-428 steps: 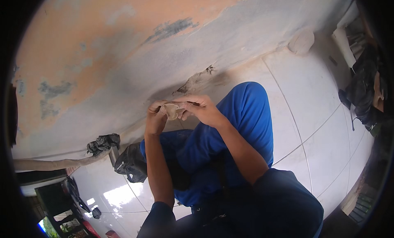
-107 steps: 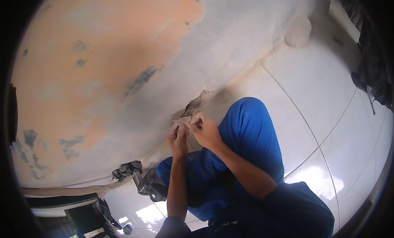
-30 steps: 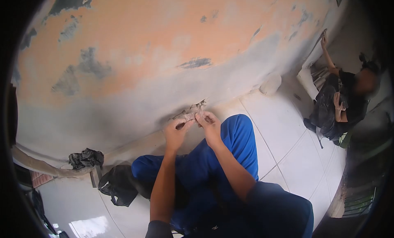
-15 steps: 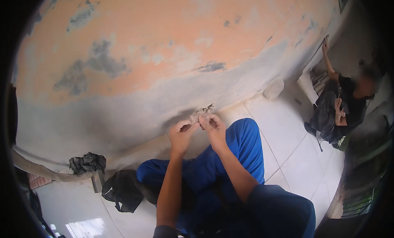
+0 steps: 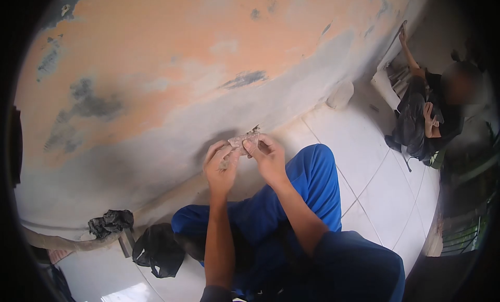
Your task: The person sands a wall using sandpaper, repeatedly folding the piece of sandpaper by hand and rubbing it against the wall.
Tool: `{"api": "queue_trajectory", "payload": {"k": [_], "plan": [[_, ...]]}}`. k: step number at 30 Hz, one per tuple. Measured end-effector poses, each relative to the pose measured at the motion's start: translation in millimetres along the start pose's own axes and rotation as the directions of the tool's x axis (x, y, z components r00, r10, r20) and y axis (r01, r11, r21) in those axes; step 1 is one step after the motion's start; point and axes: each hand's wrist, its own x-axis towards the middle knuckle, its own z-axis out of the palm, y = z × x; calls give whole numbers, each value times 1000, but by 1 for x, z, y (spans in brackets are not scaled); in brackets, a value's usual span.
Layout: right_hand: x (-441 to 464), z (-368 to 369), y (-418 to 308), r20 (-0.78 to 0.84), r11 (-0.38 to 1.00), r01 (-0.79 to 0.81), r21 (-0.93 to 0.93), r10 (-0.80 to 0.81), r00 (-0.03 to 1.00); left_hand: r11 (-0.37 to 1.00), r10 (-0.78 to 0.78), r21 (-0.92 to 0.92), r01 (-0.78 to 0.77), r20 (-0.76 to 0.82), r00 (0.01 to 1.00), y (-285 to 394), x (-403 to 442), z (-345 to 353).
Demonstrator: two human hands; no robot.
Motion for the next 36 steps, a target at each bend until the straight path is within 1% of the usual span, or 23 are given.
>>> {"api": "queue_trajectory", "payload": {"k": [1, 2, 3, 4, 6, 7, 10, 11, 14, 16, 17, 19, 20, 22, 23, 25, 26, 28, 29, 32, 35, 36], "plan": [[1, 1, -4, -8, 999, 42, -24, -42, 999, 1000, 22, -7, -22, -12, 1000, -3, 0, 3], [2, 3, -6, -19, 996, 75, -44, -76, 997, 965, -186, -191, 178, -22, 982, -4, -4, 5], [3, 6, -8, -23, 992, 112, -64, -114, 993, 860, -383, -366, 355, -2, 924, 4, -4, 6], [6, 8, -11, -41, 987, 149, -51, -152, 988, 692, -558, -523, 498, 52, 828, 7, -5, 5], [16, 12, -21, -75, 974, 226, -34, -228, 971, 688, -591, -493, 532, 44, 805, -9, -4, 0], [19, 17, -33, -77, 968, 242, -60, -246, 966, 685, -608, -479, 549, 40, 793, -13, -2, -1], [33, 31, -46, -202, 903, 420, -90, -430, 880, 689, -659, -376, 619, 30, 752, -11, 1, -1], [37, 37, -51, -229, 861, 497, -103, -507, 831, 692, -650, -378, 615, 45, 758, -12, 0, 1], [50, 45, -52, -246, 720, 669, -184, -693, 678, 694, -633, -367, 619, 98, 768, -14, -4, 9], [55, 49, -45, -259, 741, 593, -315, -668, 698, 691, -638, -322, 647, 148, 755, -12, -4, 11], [54, 54, -40, -270, 748, 549, -374, -654, 707, 689, -633, -330, 645, 158, 758, -15, -6, 13], [52, 72, -29, -204, 678, 595, -432, -716, 668, 688, -621, -341, 641, 181, 763, -19, -8, 16], [51, 80, -25, -169, 639, 617, -459, -744, 646, 707, -603, -345, 618, 164, 781, -19, -10, 16], [48, 92, -25, -197, 644, 606, -467, -744, 639, 737, -566, -363, 570, 129, 814, -4, -5, 17], [48, 94, -27, -204, 641, 605, -472, -747, 633, 756, -552, -323, 569, 153, 820, -7, -5, 17], [51, 86, -24, -119, 578, 654, -488, -786, 606, 786, -533, -245, 568, 197, 823, -14, -9, 16], [52, 81, -24, -77, 546, 677, -493, -803, 591, 760, -552, -273, 590, 208, 808, -15, -11, 18], [55, 72, -25, -87, 570, 688, -449, -794, 602, 711, -578, -328, 622, 232, 782, -16, -8, 22], [55, 70, -24, -94, 585, 690, -426, -787, 609, 732, -575, -291, 616, 222, 788, -15, -8, 22], [50, 94, -31, -126, 567, 681, -463, -803, 582, 788, -561, -181, 589, 185, 807, -14, -6, 23], [49, 103, -30, -167, 598, 660, -455, -785, 596, 811, -551, -120, 572, 171, 817, -16, -12, 20], [51, 101, -26, -176, 588, 665, -460, -795, 581, 815, -549, -108, 569, 171, 818, -16, -13, 19]]}}
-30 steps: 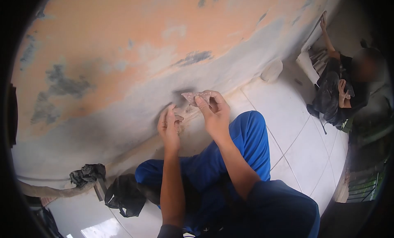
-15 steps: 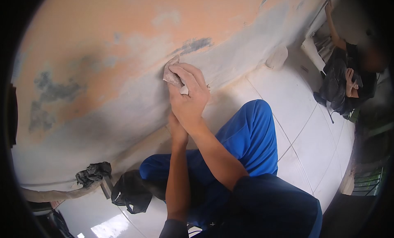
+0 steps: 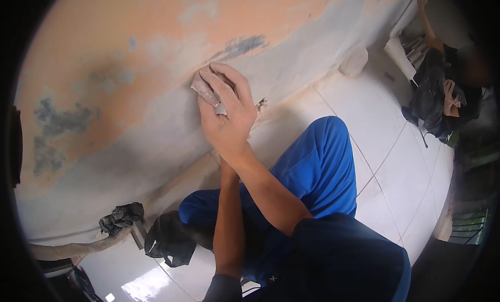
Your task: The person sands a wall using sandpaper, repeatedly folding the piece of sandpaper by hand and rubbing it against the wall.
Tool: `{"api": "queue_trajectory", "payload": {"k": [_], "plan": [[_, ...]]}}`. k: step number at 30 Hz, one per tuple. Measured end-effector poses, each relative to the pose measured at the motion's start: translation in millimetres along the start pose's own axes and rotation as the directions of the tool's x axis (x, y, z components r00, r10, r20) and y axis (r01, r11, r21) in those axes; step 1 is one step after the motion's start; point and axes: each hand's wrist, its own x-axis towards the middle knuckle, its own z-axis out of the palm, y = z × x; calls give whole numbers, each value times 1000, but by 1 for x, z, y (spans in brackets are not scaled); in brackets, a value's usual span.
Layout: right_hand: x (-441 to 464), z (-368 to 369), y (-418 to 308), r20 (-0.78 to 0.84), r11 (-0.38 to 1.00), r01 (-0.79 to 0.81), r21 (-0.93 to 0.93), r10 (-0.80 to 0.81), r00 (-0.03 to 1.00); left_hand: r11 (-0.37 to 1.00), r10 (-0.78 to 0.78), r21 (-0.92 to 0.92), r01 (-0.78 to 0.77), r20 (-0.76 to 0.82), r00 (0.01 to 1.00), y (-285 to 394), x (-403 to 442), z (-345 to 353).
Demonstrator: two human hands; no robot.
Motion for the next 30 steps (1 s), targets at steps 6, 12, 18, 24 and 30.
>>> {"api": "queue_trajectory", "payload": {"k": [6, 12, 18, 24, 30], "plan": [[-7, -3, 5, -64, 997, -75, -10, 74, 995, 997, -23, -73, 25, 36, 999, -3, -2, -6], [-7, -4, 2, 31, 990, 97, -103, -94, 995, 998, 21, -61, -18, 38, 999, 8, -2, 0], [3, -5, 3, -64, 998, -5, -69, 0, 998, 997, -41, -60, 44, 62, 997, -12, -3, 2], [2, -12, 13, 51, 994, 93, -55, -90, 995, 997, -53, -61, 55, 34, 998, -9, -2, 2], [-4, -4, -12, 76, 1000, 21, -22, -19, 997, 996, 88, 1, -88, -13, 996, -43, 4, 14]]}}
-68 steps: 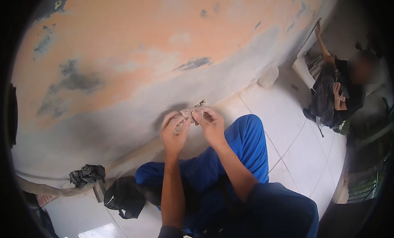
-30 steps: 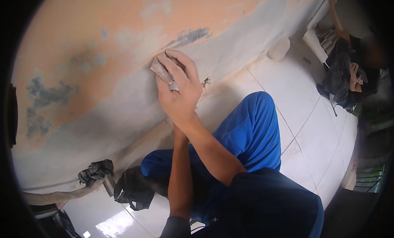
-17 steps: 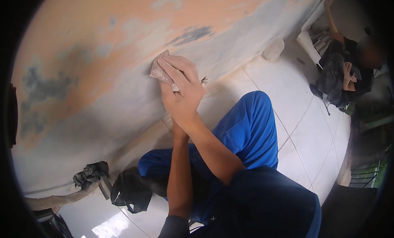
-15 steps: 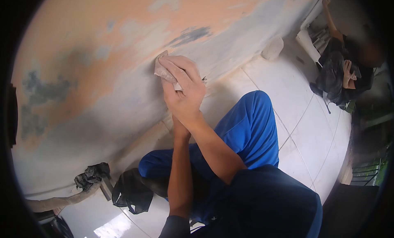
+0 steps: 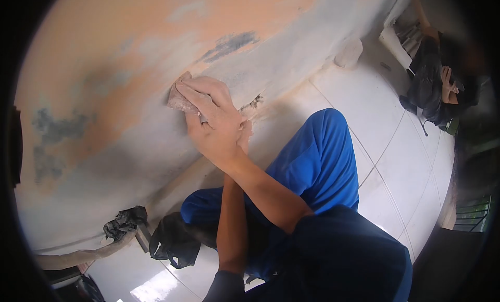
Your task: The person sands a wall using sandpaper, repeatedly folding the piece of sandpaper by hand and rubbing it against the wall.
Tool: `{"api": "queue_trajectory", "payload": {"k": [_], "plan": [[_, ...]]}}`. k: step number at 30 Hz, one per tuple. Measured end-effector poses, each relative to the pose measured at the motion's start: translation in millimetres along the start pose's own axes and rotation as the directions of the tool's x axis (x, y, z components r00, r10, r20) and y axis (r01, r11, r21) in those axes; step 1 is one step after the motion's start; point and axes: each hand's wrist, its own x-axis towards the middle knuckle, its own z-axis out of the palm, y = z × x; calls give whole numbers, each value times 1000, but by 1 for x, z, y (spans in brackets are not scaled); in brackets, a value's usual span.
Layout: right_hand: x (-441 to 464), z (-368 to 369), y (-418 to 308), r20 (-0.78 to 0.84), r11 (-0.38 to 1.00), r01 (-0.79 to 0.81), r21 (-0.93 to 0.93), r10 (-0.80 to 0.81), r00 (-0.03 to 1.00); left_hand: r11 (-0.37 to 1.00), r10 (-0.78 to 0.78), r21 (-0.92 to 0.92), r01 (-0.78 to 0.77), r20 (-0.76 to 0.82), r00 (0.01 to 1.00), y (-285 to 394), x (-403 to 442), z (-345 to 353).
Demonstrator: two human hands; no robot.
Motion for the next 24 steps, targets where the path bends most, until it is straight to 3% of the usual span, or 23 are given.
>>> {"api": "queue_trajectory", "payload": {"k": [2, 5, 8, 9, 12, 14, 21, 24], "plan": [[5, -8, 9, 29, 997, 64, 33, -65, 997, 1000, -23, -2, 23, 54, 998, 3, -3, -2], [7, -3, 15, -169, 987, -113, 114, 132, 977, 998, -54, -13, 56, 93, 994, 7, -4, -9], [-9, 1, -3, 20, 991, -71, 109, 69, 997, 991, -136, -5, 136, 44, 990, 10, -5, -4], [-11, -1, -4, 8, 989, -78, 126, 78, 997, 987, -157, -17, 158, 38, 987, 15, -4, -3], [1, -6, 7, -274, 971, -144, 189, 193, 942, 987, -161, 19, 160, 64, 985, 29, -7, -11], [0, 4, 11, -208, 984, -117, 138, 144, 968, 978, -105, 190, 81, 118, 987, 30, -8, -15], [4, -15, 12, 80, 997, 10, 77, -16, 997, 992, 66, 111, -67, 12, 998, -21, 0, 4], [5, -10, 8, -72, 968, -201, 150, 214, 974, 980, 74, 186, -73, 4, 997, -31, 6, 3]]}}
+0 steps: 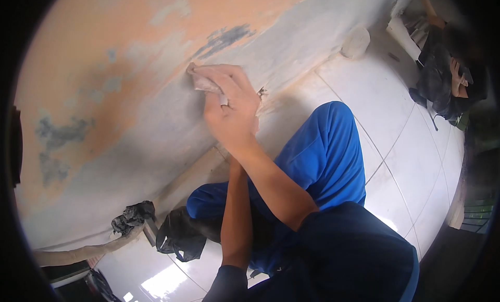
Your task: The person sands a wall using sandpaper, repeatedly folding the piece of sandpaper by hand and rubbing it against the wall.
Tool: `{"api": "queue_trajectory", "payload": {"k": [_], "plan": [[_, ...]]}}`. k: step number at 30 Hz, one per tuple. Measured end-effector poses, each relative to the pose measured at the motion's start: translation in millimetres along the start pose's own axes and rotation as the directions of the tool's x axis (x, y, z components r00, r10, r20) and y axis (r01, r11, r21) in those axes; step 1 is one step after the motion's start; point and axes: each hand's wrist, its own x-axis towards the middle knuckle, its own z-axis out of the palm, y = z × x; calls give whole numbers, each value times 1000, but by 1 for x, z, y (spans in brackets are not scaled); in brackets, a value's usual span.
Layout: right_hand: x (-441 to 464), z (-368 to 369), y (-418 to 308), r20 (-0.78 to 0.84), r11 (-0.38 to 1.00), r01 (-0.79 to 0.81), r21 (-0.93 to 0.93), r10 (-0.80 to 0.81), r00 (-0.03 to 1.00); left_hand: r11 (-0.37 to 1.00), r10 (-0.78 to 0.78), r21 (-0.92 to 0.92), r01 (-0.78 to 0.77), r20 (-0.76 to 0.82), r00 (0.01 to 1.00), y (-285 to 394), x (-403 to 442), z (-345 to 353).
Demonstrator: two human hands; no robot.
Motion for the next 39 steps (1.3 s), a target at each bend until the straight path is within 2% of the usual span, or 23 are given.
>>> {"api": "queue_trajectory", "payload": {"k": [3, 5, 6, 8, 9, 12, 13, 16, 19, 22, 23, 25, 26, 28, 29, 31, 32, 34, 35, 37, 39], "plan": [[-27, 24, -11, 146, 990, 125, 64, -133, 980, 996, -88, 36, 87, 17, 996, 5, -8, -4], [-22, 12, -23, 209, 998, 48, 31, -53, 976, 974, -226, -7, 227, 55, 973, 39, -5, -9], [-19, 5, -27, 237, 1000, 6, 15, -9, 972, 980, -171, -106, 171, 12, 985, 44, -5, -9], [-6, -3, -12, -51, 999, -34, 11, 34, 998, 953, -74, -301, 42, -96, 993, 49, -2, -4], [-3, -5, -7, -189, 998, -58, 11, 59, 980, 964, -99, -255, 78, -72, 992, 46, -4, -5], [-13, 16, -4, -20, 998, 31, -59, -32, 999, 978, -177, -114, 177, 10, 984, 28, -5, -5], [-15, 16, -16, 1, 995, -95, -37, 95, 995, 976, -205, -66, 207, 37, 978, 27, -5, -4], [-5, -1, -6, 221, 999, 52, 15, -54, 974, 977, -214, 0, 214, 83, 973, 36, -3, -1], [-5, -5, -4, 36, 996, -44, 83, 41, 999, 983, -182, -4, 184, 115, 976, 41, 0, -2], [-25, 20, -18, 117, 998, 33, 55, -39, 992, 986, -162, -19, 165, 126, 979, 30, -2, -7], [-31, 20, -22, 161, 996, 8, 90, -22, 987, 987, -156, -21, 160, 138, 978, 28, -5, -7], [-34, 22, -25, 246, 985, -22, 171, -20, 969, 993, -113, 60, 106, 120, 986, 25, -6, -8], [-30, 15, -25, 171, 987, -61, 149, 35, 985, 991, -98, 105, 87, 110, 989, 24, -8, -11], [-17, -4, -23, 26, 984, -140, 113, 138, 990, 987, -42, 154, 51, -60, 997, 57, -2, -8], [-15, -2, -23, 32, 982, -169, 80, 166, 986, 984, -16, 174, 42, -150, 989, 69, 0, -5], [-4, 0, -20, 30, 981, -195, 7, 195, 980, 988, -47, 146, 49, -19, 999, 31, -6, -6], [-5, 4, -18, 56, 991, -131, 12, 130, 990, 989, -57, 137, 49, 52, 997, 19, -8, -6], [-14, 15, -18, 108, 999, -11, 33, 7, 994, 981, -154, 132, 141, 93, 984, 34, -5, -5], [-12, 6, -16, 203, 999, -27, 38, 19, 979, 973, -203, 135, 187, 113, 973, 39, -3, -5], [-8, -7, -17, 138, 994, -82, 68, 73, 988, 995, -85, -40, 89, 99, 991, 40, -9, -4], [-7, -4, -16, 93, 992, -111, 65, 105, 990, 999, -13, -28, 16, 83, 996, 34, -8, -3]]}}
